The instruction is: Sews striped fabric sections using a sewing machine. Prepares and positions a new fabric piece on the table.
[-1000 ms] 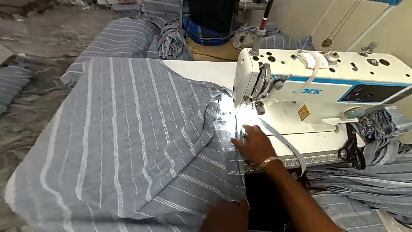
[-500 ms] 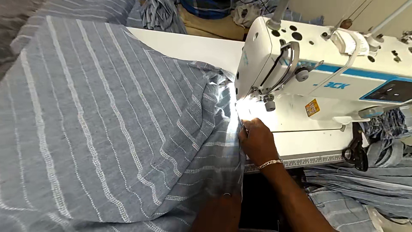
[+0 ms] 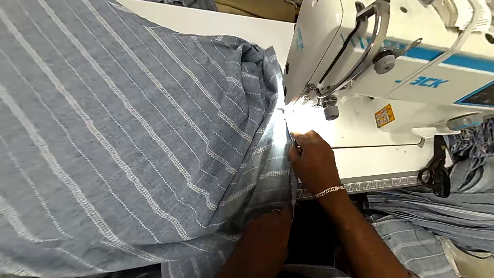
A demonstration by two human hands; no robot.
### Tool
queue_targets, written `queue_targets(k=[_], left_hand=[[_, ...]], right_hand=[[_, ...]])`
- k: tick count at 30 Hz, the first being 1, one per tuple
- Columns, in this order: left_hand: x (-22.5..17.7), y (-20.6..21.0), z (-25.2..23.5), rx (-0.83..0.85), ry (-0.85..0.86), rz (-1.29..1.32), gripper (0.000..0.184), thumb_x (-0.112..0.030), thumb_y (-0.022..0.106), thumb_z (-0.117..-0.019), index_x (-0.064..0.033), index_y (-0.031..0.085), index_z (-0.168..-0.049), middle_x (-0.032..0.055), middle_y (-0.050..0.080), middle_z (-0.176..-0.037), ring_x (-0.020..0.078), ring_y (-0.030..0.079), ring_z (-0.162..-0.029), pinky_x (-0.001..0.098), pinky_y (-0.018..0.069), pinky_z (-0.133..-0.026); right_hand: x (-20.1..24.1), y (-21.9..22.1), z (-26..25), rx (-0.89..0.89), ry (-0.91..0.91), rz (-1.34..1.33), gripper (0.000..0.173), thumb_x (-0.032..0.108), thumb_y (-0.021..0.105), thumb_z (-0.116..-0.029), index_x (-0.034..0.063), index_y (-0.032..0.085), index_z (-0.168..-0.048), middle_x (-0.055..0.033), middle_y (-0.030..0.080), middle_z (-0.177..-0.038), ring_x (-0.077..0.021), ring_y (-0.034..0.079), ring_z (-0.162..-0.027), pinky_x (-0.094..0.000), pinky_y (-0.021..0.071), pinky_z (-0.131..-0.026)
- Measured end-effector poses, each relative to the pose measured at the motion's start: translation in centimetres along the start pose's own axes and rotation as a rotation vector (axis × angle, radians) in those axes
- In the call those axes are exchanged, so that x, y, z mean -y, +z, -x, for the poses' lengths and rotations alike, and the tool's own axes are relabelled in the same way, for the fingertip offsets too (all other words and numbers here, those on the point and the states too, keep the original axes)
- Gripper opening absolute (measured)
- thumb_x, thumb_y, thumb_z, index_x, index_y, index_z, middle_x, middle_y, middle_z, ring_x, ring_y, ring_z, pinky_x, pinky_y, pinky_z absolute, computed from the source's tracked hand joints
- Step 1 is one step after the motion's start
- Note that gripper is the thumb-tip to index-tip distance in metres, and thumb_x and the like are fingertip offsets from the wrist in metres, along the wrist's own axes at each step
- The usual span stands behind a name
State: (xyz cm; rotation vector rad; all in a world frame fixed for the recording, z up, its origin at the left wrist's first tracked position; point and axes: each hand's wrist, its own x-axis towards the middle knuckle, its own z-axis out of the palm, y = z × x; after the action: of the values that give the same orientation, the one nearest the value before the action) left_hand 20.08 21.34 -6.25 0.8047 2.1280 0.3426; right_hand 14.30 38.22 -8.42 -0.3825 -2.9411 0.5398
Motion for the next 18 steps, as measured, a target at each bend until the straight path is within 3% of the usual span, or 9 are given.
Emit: queue_targets(k=[9, 14, 18], left_hand=[[1.0, -0.2, -0.2, -0.098, 0.129, -0.124, 0.023, -0.013, 0.058, -0.0986, -0.0065, 0.062, -0.121, 0.0152, 0.067, -0.094, 0.0346, 0.071, -0.082, 0.0490, 0.0577, -0.066], [1.2, -0.5, -0.7, -0.046, 0.148, -0.113, 0.022, -0.014, 0.055, -0.1014, -0.0085, 0.061, -0.122, 0.0150, 0.066, -0.098, 0.0346, 0.070, -0.086, 0.0499, 0.0573, -0.068], [1.3, -0.4, -0.6, -0.075, 0.185, -0.142, 0.023, -0.009, 0.059, -0.0962, -0.0101, 0.062, -0.118, 0.0134, 0.066, -0.096, 0.0331, 0.069, -0.083, 0.0482, 0.0560, -0.065]], right_hand=[[-0.1, 0.1, 0.0, 0.003, -0.005, 0.005, 0.032, 0.016, 0.057, -0.0998, 0.0084, 0.073, -0.126, -0.0107, 0.067, -0.102, -0.0222, 0.068, -0.086, -0.0380, 0.0583, -0.072], [-0.5, 0.3, 0.0, -0.032, -0.032, -0.002, 0.031, 0.016, 0.058, -0.0991, 0.0082, 0.075, -0.123, -0.0100, 0.068, -0.100, -0.0217, 0.069, -0.084, -0.0377, 0.0585, -0.071], [-0.5, 0.3, 0.0, -0.031, -0.029, -0.013, 0.030, 0.017, 0.058, -0.0997, 0.0079, 0.074, -0.124, -0.0101, 0.068, -0.100, -0.0213, 0.068, -0.082, -0.0374, 0.0582, -0.070]])
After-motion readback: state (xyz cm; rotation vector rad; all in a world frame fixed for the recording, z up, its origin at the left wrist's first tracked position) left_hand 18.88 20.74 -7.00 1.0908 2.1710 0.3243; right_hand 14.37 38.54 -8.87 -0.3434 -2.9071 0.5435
